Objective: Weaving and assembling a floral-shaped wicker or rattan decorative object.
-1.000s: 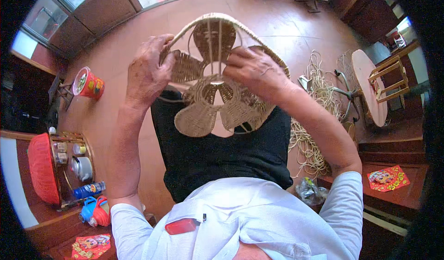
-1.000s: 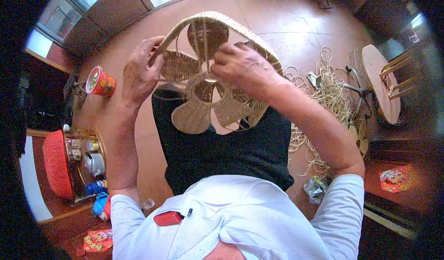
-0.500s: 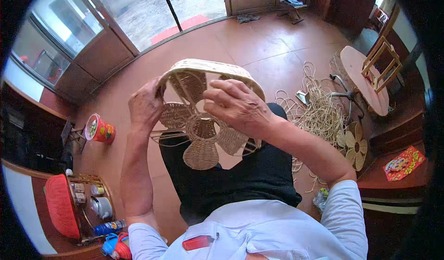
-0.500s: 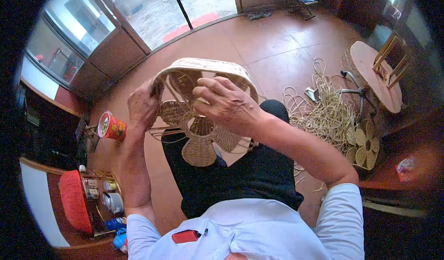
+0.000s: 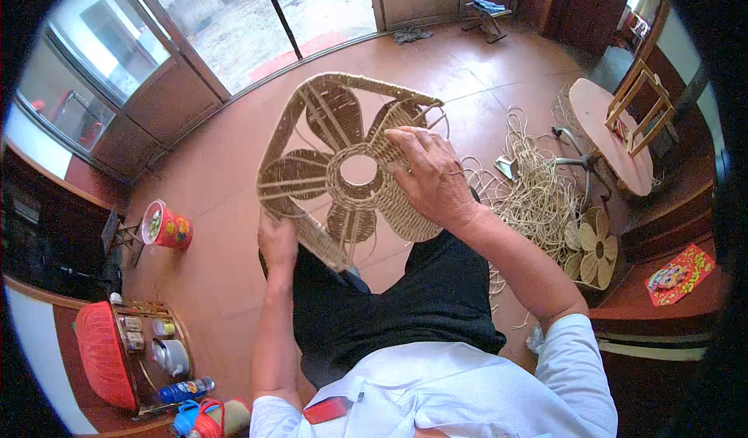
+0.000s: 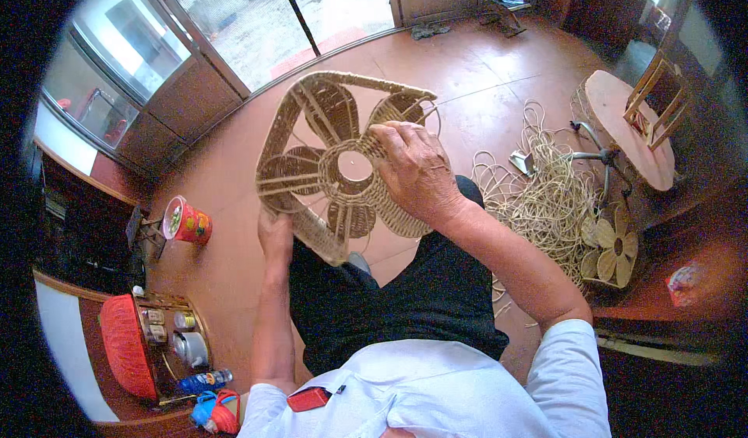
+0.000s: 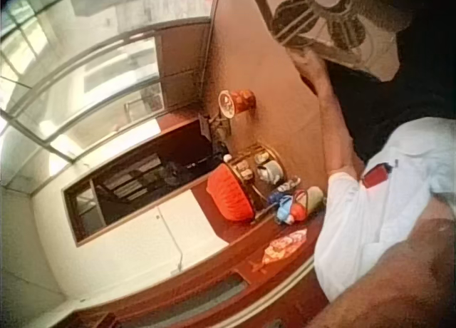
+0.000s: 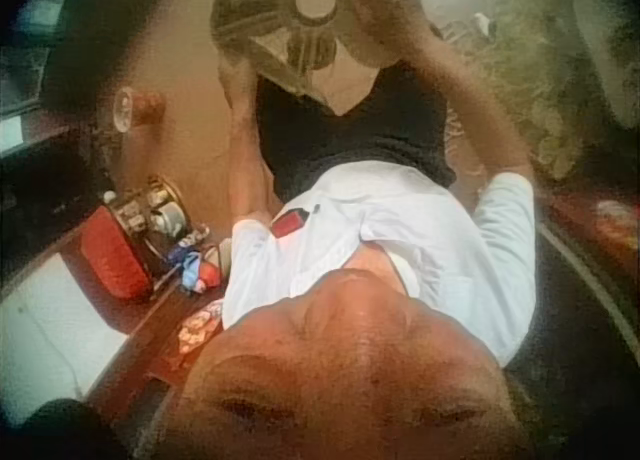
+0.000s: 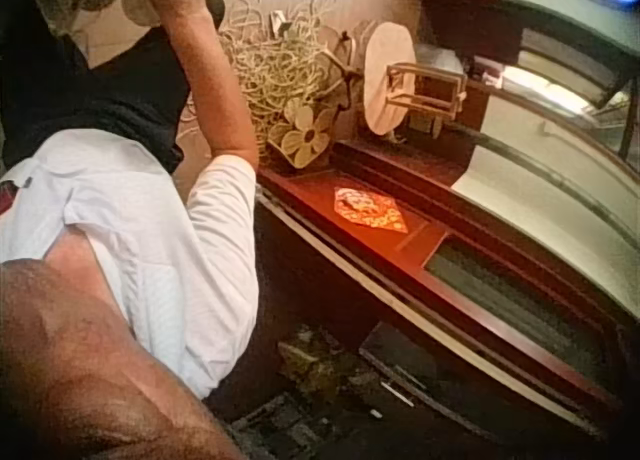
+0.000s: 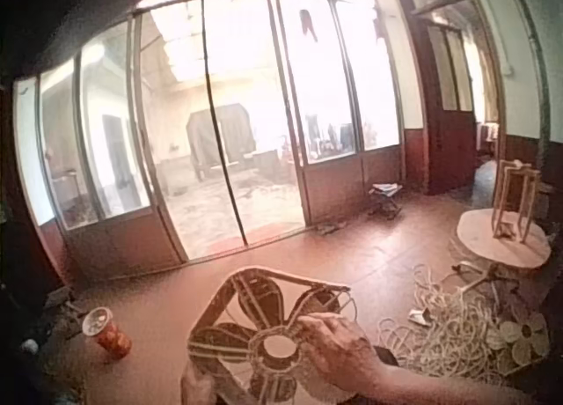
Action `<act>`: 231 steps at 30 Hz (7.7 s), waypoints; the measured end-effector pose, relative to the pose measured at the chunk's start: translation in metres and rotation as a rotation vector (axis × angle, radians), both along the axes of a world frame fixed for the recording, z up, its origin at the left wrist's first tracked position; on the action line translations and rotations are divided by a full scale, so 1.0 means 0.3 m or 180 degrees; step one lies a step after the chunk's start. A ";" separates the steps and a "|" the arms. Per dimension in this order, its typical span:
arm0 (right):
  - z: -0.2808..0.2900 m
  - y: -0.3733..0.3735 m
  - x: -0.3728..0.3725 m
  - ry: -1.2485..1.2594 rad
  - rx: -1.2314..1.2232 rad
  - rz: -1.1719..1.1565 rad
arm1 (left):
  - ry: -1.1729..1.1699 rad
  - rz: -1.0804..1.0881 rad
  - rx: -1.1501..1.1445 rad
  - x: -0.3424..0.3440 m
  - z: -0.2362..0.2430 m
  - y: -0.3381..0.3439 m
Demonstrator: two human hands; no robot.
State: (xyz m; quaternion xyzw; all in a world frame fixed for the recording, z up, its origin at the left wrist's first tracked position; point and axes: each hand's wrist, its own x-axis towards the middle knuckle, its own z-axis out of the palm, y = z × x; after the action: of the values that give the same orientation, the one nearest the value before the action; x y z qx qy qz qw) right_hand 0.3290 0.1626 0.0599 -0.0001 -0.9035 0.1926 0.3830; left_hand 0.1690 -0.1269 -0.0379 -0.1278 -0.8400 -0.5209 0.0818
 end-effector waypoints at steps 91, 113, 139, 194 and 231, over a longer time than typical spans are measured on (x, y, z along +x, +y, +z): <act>-0.139 -0.028 -0.074 -0.1041 -0.1541 0.0158 | 0.0177 -0.0519 -0.1134 0.170 -0.032 -0.193; -1.247 0.366 0.944 -0.0266 -0.6658 -0.3363 | -0.0081 -0.0349 0.0267 -0.005 -0.067 -0.341; -0.093 0.151 0.111 -0.1100 -0.1534 0.0062 | 0.0245 -0.0640 -0.1095 0.091 0.150 -0.154; -0.031 0.188 0.053 -0.2199 -0.1971 0.0335 | 0.0652 -0.0534 -0.0773 0.141 0.074 -0.206; -1.539 0.685 0.917 -0.0733 -0.6290 -0.2650 | -0.1152 -0.0379 0.0588 0.031 -0.105 -0.399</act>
State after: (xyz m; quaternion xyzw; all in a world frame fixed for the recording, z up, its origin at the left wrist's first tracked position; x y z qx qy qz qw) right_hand 0.6041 0.3680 -0.4017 -0.6347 -0.3076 0.6903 0.1615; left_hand 0.1784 -0.2465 -0.0693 -0.0736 -0.7807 -0.6140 -0.0899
